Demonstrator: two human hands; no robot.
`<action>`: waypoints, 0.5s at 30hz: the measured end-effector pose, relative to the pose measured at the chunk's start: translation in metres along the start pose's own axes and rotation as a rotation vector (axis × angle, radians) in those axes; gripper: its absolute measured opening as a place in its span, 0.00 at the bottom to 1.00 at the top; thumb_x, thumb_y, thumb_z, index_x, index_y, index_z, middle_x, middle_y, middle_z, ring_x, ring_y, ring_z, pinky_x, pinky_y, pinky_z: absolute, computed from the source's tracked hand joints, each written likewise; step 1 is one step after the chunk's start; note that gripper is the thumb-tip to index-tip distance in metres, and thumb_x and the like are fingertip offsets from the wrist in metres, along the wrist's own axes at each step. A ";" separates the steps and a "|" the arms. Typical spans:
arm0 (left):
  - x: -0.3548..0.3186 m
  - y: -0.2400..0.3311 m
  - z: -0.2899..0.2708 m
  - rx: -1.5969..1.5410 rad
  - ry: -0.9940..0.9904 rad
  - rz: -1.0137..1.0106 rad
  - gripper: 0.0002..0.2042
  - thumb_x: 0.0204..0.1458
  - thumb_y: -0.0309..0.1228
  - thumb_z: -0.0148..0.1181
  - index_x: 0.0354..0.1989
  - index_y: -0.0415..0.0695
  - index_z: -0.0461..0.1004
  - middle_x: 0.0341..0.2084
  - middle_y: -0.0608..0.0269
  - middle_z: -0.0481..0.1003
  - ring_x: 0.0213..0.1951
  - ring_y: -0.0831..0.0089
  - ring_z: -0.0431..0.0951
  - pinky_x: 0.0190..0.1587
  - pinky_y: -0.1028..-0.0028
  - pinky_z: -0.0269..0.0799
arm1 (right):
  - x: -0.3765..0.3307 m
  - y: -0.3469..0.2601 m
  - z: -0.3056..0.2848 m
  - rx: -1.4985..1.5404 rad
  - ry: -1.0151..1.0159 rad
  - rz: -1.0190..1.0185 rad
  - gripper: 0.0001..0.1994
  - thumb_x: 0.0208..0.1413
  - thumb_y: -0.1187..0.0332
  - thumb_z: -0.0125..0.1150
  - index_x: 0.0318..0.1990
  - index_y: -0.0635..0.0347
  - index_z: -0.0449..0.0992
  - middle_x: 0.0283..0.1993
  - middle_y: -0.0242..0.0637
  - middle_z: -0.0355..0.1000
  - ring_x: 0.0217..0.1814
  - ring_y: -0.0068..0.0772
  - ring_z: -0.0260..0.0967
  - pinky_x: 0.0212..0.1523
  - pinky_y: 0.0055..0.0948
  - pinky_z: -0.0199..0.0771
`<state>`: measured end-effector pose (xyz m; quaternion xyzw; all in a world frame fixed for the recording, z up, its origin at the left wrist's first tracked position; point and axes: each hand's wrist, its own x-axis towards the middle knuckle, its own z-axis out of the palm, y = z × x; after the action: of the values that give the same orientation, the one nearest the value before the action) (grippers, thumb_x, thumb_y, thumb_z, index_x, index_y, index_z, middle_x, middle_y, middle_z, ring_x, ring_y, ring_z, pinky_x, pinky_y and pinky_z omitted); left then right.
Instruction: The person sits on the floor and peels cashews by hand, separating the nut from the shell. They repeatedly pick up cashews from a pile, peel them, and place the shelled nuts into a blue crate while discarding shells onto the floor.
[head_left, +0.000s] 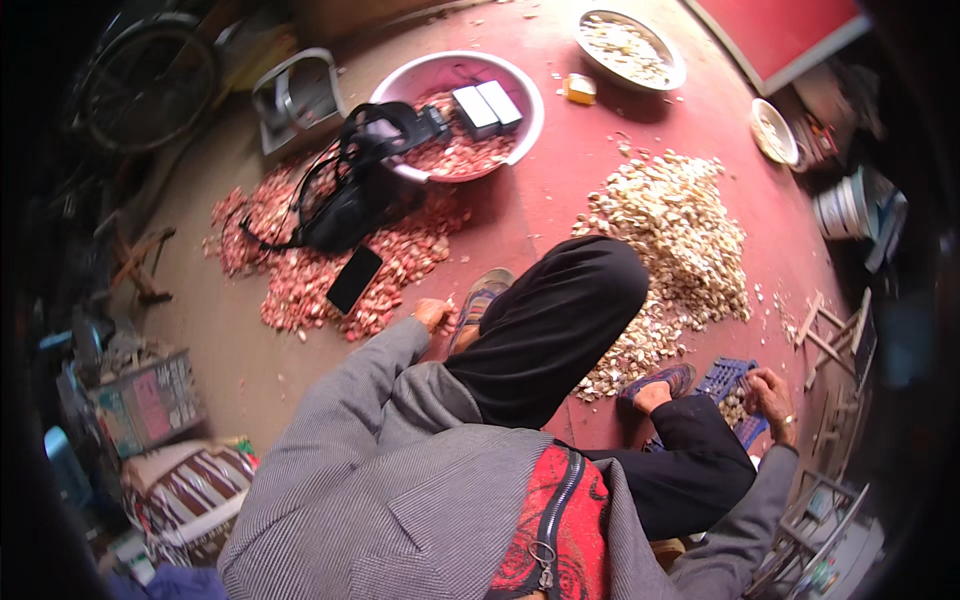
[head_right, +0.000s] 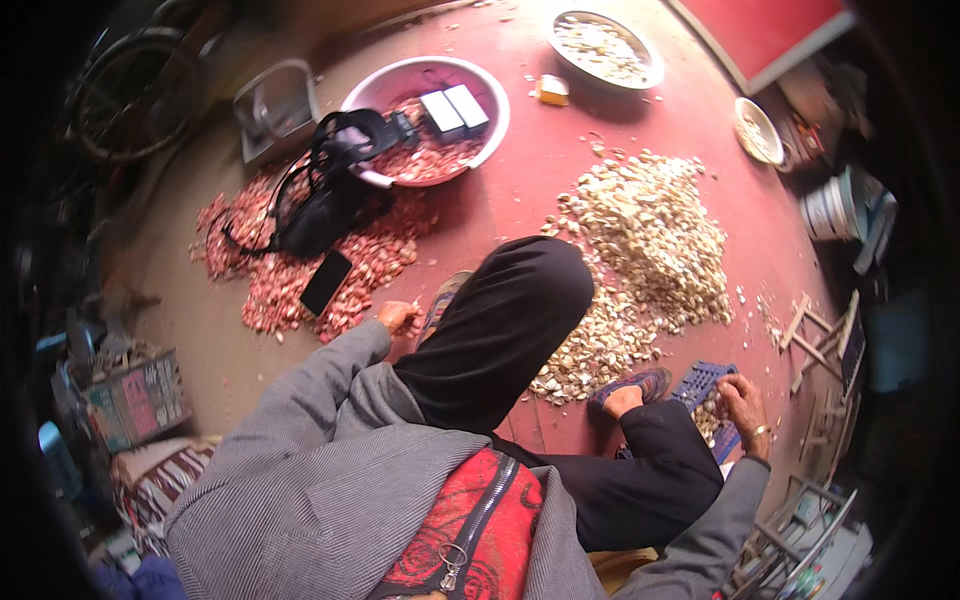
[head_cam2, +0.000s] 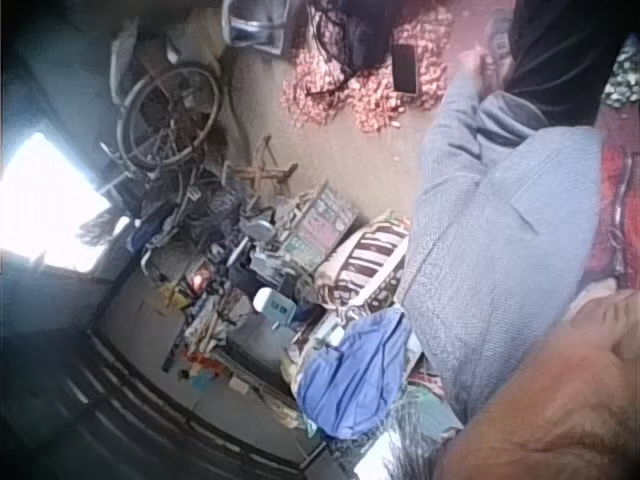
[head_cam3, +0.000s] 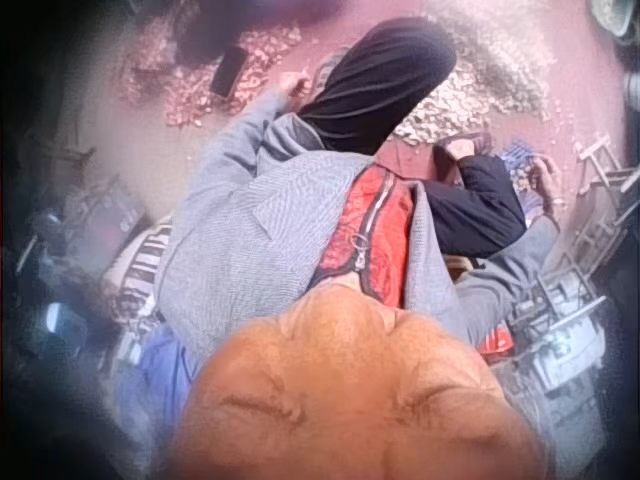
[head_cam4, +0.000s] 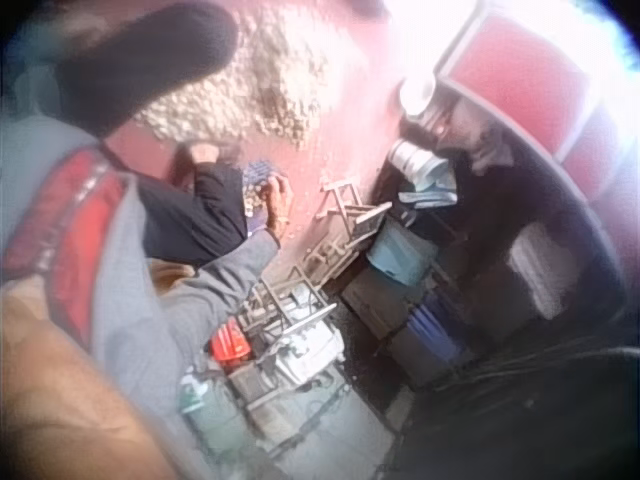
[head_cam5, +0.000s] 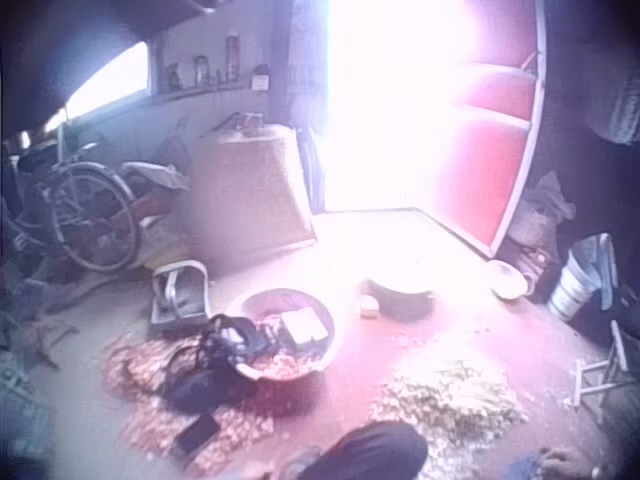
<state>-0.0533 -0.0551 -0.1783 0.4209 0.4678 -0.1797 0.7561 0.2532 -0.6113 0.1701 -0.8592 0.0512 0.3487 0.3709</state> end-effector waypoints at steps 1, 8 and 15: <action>-0.001 -0.003 -0.001 0.011 0.030 -0.010 0.12 0.58 0.37 0.53 0.38 0.41 0.76 0.22 0.60 0.77 0.22 0.68 0.77 0.25 0.69 0.74 | 0.001 0.002 -0.001 0.015 0.005 -0.018 0.08 0.60 0.67 0.54 0.40 0.62 0.73 0.20 0.31 0.69 0.18 0.21 0.65 0.20 0.20 0.66; -0.003 -0.028 -0.012 -0.031 0.166 -0.063 0.12 0.57 0.38 0.52 0.33 0.42 0.75 0.18 0.59 0.75 0.16 0.67 0.75 0.17 0.69 0.71 | 0.010 0.011 -0.007 -0.034 -0.027 -0.074 0.08 0.60 0.65 0.57 0.41 0.61 0.74 0.19 0.31 0.69 0.16 0.21 0.64 0.18 0.20 0.63; 0.011 -0.053 -0.045 -0.048 0.093 -0.113 0.13 0.56 0.41 0.55 0.32 0.44 0.77 0.21 0.59 0.77 0.20 0.66 0.77 0.20 0.68 0.73 | 0.009 -0.015 0.007 -0.157 0.028 -0.058 0.11 0.60 0.62 0.57 0.30 0.60 0.71 0.20 0.31 0.67 0.19 0.21 0.64 0.20 0.23 0.64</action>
<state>-0.1085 -0.0486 -0.2218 0.3835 0.5297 -0.1909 0.7321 0.2614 -0.5940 0.1703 -0.8916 0.0040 0.3285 0.3117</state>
